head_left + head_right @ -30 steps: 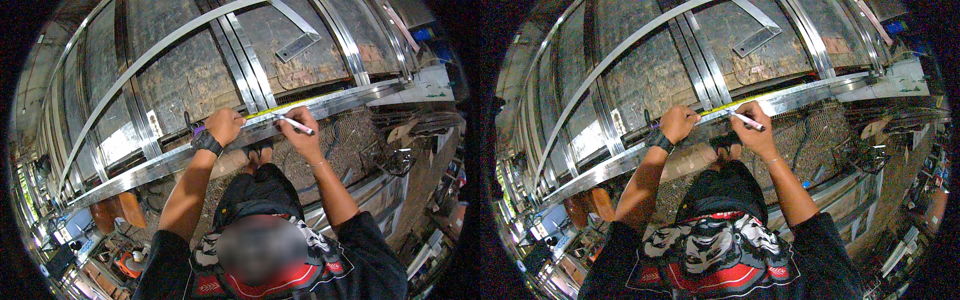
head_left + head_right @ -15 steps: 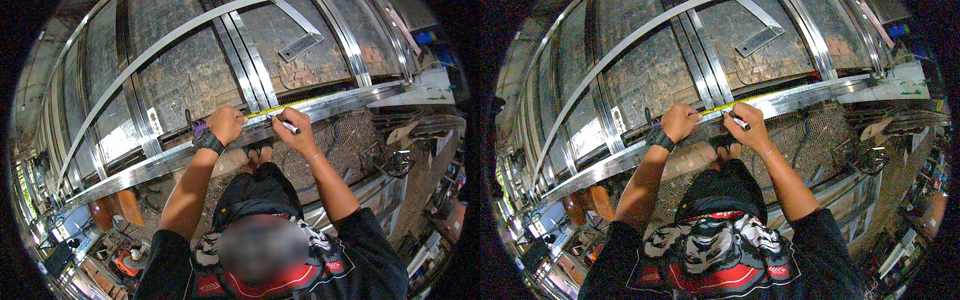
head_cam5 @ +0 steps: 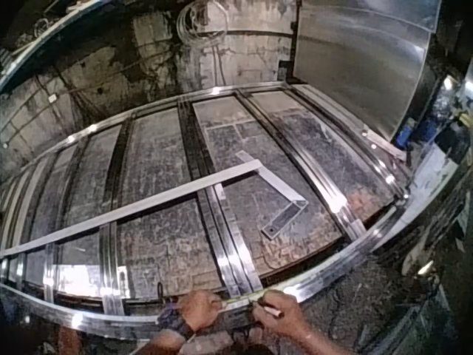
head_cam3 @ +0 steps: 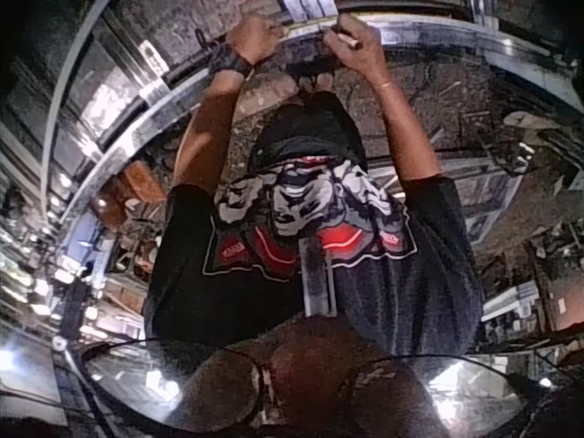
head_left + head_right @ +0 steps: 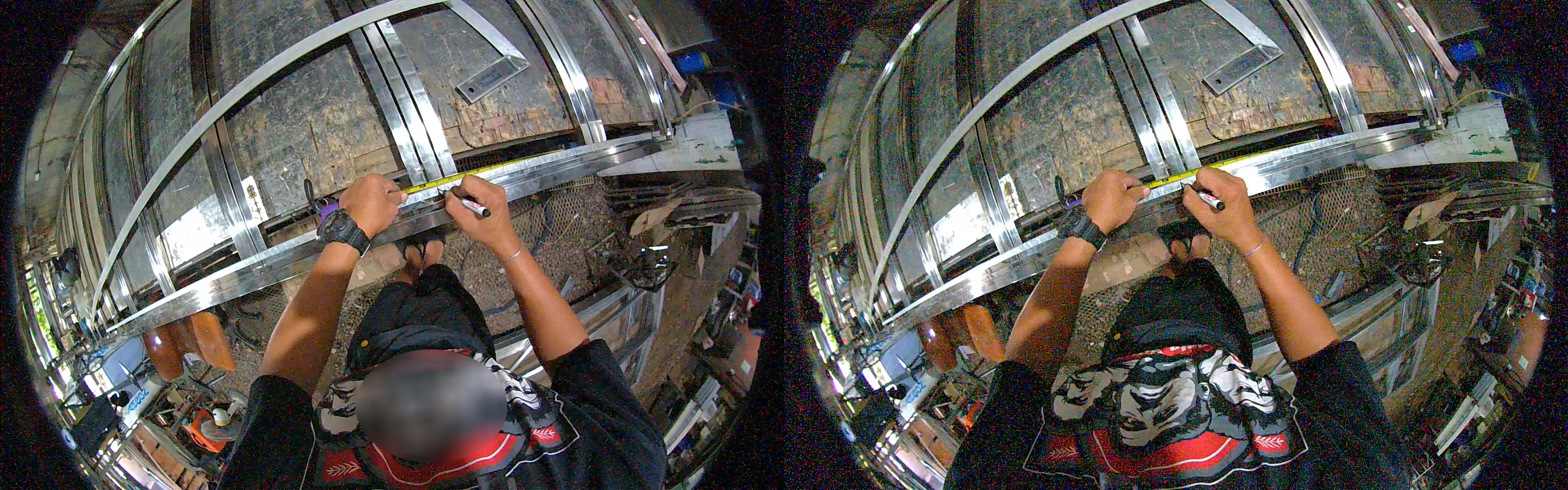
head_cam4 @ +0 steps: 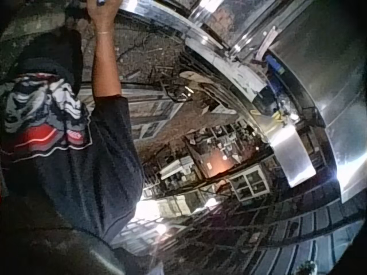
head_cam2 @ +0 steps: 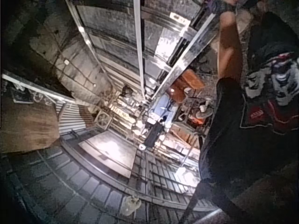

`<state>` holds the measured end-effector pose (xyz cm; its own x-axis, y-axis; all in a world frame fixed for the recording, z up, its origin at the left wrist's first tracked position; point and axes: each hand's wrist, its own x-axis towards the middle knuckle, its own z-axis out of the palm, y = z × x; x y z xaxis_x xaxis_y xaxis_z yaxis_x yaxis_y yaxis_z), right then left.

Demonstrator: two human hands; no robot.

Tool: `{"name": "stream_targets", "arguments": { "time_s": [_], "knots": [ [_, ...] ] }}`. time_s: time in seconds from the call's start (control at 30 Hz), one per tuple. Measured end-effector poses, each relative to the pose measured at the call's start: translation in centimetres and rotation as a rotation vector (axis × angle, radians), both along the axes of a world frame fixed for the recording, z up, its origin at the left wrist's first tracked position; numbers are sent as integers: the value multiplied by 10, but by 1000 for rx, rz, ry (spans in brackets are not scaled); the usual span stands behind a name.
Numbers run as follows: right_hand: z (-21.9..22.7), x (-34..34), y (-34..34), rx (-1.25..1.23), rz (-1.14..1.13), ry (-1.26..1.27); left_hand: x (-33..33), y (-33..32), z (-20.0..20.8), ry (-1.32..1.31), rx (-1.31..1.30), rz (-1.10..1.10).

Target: The person measures a metal frame with a tape measure and marks it with a marker. They then use a try square to draw straight lines on the metal frame.

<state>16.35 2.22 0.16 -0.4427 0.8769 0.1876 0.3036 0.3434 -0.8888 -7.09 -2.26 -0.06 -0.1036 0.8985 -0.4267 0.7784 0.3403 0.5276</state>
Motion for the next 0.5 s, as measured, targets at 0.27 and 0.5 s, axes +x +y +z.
{"name": "stream_targets", "arguments": {
  "time_s": [0.27,0.5],
  "knots": [
    [1,4,-3,-38,-58,5,1,-1,2,-10,-9,18],
    [3,5,-7,-85,-86,44,-1,0,2,-19,-1,10]
  ]
}}
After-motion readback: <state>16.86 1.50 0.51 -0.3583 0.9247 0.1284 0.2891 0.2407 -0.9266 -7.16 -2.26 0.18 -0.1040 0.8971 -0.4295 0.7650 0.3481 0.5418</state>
